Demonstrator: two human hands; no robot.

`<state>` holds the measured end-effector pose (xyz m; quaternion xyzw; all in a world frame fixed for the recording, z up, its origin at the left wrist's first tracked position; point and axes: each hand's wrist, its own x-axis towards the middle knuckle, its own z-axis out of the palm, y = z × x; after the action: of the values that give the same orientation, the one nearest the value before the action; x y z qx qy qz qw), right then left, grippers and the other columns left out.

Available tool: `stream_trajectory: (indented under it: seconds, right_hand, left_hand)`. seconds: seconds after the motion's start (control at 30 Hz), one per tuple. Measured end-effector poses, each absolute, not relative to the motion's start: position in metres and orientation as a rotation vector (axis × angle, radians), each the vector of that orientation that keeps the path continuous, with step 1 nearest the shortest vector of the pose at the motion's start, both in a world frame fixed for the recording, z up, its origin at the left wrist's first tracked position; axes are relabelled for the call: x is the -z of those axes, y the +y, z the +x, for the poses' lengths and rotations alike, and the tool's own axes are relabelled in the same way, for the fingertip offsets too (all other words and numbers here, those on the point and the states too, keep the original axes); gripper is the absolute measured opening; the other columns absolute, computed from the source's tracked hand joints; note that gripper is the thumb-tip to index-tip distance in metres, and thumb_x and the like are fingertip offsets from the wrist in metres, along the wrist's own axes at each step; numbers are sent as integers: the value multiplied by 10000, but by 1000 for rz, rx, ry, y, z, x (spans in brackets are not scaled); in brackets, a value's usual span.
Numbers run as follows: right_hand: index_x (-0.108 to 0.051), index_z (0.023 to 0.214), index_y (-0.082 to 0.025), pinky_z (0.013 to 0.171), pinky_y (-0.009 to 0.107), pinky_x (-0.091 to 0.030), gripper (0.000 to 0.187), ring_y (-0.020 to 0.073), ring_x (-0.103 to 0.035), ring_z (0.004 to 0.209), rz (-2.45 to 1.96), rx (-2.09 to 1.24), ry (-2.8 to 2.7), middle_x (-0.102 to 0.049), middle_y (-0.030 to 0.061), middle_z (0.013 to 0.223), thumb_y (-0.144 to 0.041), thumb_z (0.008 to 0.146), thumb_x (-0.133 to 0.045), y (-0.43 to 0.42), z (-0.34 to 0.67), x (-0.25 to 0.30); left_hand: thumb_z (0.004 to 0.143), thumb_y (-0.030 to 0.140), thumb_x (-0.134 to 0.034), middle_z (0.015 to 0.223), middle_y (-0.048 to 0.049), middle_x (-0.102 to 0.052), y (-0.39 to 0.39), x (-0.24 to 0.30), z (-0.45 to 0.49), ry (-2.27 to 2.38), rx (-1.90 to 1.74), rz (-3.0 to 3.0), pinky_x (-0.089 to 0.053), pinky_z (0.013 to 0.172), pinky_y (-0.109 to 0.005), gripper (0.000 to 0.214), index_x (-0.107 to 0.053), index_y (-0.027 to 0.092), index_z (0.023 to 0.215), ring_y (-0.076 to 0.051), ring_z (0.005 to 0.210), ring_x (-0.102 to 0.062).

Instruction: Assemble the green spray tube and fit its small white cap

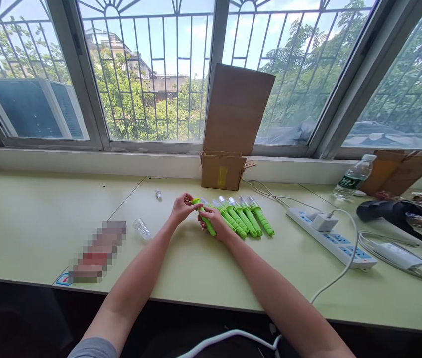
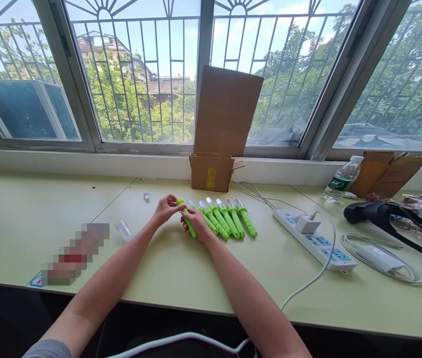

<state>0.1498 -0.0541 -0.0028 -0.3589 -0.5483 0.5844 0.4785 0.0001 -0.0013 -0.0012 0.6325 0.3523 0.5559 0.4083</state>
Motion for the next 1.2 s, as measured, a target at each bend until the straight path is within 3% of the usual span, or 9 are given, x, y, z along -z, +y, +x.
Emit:
stream_trajectory:
  seconds: [0.17,0.37,0.67,1.2]
  right_hand:
    - [-555,856,-197,375,233,-355,254,90,-440,350,-1144,-967,-1635,-577,-23,591,-446,810,-542,-50,145,8]
    - [-588,805,-185,474,248,-370,224,113,-462,445,-1239,-572,-1721,-553,-10,553,-402,819,-533,-45,141,14]
    - [-531,750,-209,317,225,-276,258,83,-375,334,-1141,-1024,-1525,-482,-53,487,-460,779,-581,-47,143,11]
    - [-556,780,-199,282,191,-261,361,64,-360,323,-1032,-1220,-1385,-487,-61,478,-540,709,-652,-52,149,4]
  left_hand:
    - [486,400,-872,707,-20,-651,0,1,0,940,-1491,1574,-514,579,-263,498,-532,165,763,-169,657,-668]
    - [477,420,-872,751,-20,-657,-4,-2,0,1020,-1590,1646,-547,599,-280,491,-552,178,760,-177,675,-682]
    - [494,458,-860,748,-13,-641,-3,1,2,1022,-1603,1667,-566,617,-295,495,-545,182,756,-190,712,-692]
    - [512,426,-861,792,-23,-638,-5,-3,5,978,-1568,1692,-546,605,-276,481,-550,180,783,-194,746,-686]
